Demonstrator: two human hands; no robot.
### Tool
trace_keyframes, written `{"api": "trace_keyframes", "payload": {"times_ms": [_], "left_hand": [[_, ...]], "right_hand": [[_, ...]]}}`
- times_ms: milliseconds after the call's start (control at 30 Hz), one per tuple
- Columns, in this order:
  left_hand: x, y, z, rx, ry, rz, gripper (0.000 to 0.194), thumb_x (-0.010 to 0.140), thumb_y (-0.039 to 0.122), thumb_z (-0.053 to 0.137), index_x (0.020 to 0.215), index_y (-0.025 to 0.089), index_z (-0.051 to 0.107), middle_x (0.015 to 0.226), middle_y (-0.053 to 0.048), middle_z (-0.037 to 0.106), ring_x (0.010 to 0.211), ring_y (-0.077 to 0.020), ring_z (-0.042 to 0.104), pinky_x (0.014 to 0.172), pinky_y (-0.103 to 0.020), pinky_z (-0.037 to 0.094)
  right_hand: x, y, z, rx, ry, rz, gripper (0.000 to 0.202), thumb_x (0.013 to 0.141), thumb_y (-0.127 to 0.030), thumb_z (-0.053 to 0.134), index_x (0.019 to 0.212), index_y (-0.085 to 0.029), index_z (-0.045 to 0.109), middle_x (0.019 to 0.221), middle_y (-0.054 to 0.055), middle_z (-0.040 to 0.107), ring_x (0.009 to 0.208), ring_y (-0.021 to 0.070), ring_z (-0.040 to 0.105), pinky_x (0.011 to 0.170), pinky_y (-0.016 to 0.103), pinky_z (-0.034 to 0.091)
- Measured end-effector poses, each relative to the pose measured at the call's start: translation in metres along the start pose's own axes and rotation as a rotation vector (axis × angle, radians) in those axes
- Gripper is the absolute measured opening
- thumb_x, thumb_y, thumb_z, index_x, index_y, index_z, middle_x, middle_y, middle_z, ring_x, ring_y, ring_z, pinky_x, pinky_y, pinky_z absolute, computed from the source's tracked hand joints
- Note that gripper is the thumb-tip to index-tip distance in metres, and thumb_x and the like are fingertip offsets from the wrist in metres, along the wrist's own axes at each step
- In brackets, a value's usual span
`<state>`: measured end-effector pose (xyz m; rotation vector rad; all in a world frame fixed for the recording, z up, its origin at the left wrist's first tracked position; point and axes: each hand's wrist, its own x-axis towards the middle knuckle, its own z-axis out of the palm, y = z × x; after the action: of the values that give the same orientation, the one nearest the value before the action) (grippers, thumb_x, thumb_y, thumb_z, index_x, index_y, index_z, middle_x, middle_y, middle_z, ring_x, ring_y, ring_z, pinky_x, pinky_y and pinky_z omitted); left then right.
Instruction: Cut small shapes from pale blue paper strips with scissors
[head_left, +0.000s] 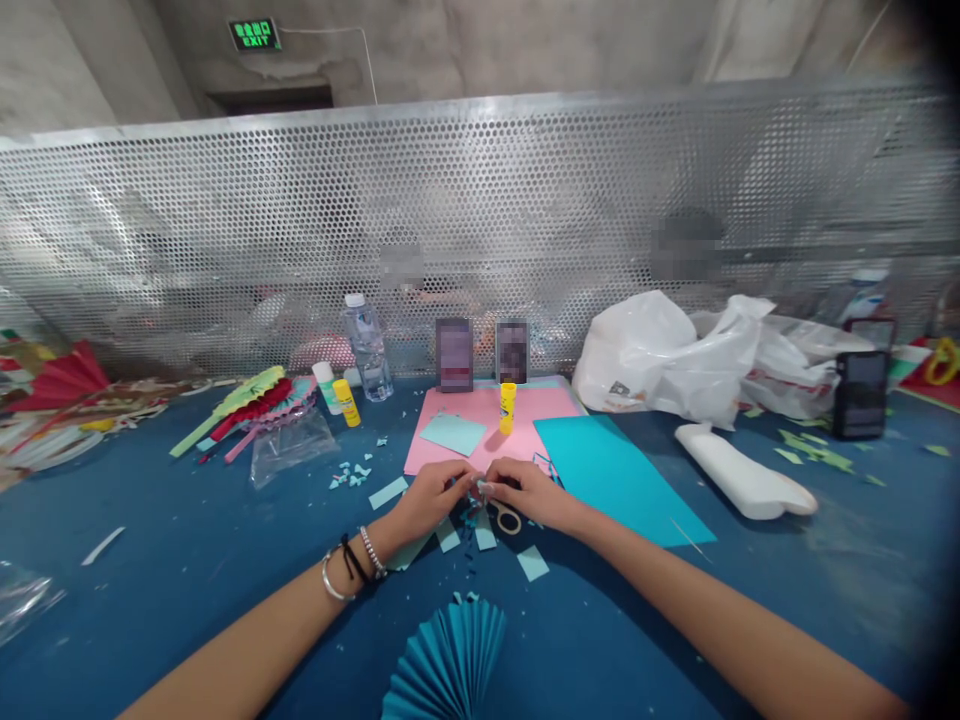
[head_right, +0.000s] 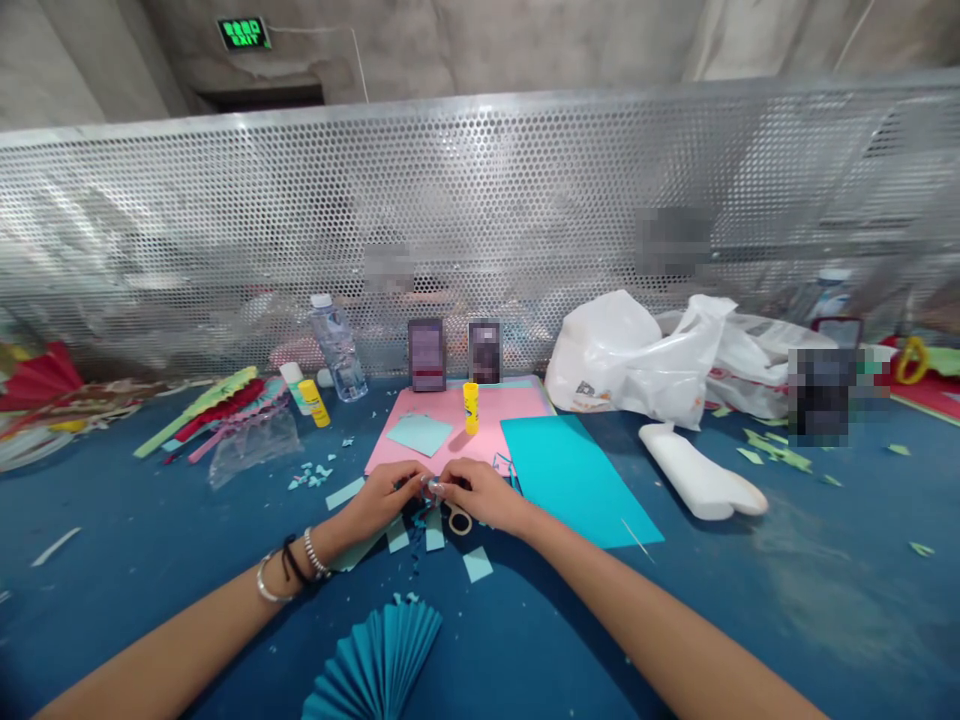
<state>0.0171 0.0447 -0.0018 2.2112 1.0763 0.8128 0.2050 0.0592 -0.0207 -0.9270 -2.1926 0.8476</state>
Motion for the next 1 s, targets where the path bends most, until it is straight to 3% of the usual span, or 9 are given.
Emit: {"api": "trace_keyframes", "payload": {"times_ms": [300,567,1000], "left_hand": [[-0.0018,0.0030,0.0005,0.073,0.018,0.024,0.033,0.088,0.036,0.038,0.075,0.015,0.059,0.069,0.000,0.060,0.065,-0.0120,0.052,0.062,-0.021,0.036],[-0.0031,0.0063,0.0032,0.144,0.064,0.011,0.032,0.087,0.035,0.037,0.068,0.015,0.053,0.061,0.001,0.050,0.059,-0.0117,0.043,0.056,-0.022,0.031],[-0.0046,0.0076,0.0062,0.023,0.032,0.002,0.027,0.084,0.031,0.042,0.065,0.014,0.051,0.060,0.003,0.046,0.057,-0.0102,0.038,0.054,-0.022,0.027]], "right_hand": [[0.0005,-0.0009,-0.0036,0.091,-0.046,0.012,0.022,0.082,-0.033,0.049,0.073,-0.015,0.057,0.064,-0.002,0.050,0.060,0.0098,0.043,0.055,0.021,0.032],[0.0021,-0.0033,-0.0050,0.211,-0.117,0.014,0.025,0.083,-0.035,0.046,0.075,-0.015,0.058,0.068,0.000,0.054,0.063,0.0107,0.048,0.058,0.021,0.037],[-0.0001,-0.0084,-0.0045,0.344,-0.102,0.020,0.028,0.074,-0.042,0.058,0.068,-0.015,0.062,0.066,0.000,0.054,0.062,0.0112,0.049,0.058,0.023,0.038]]}}
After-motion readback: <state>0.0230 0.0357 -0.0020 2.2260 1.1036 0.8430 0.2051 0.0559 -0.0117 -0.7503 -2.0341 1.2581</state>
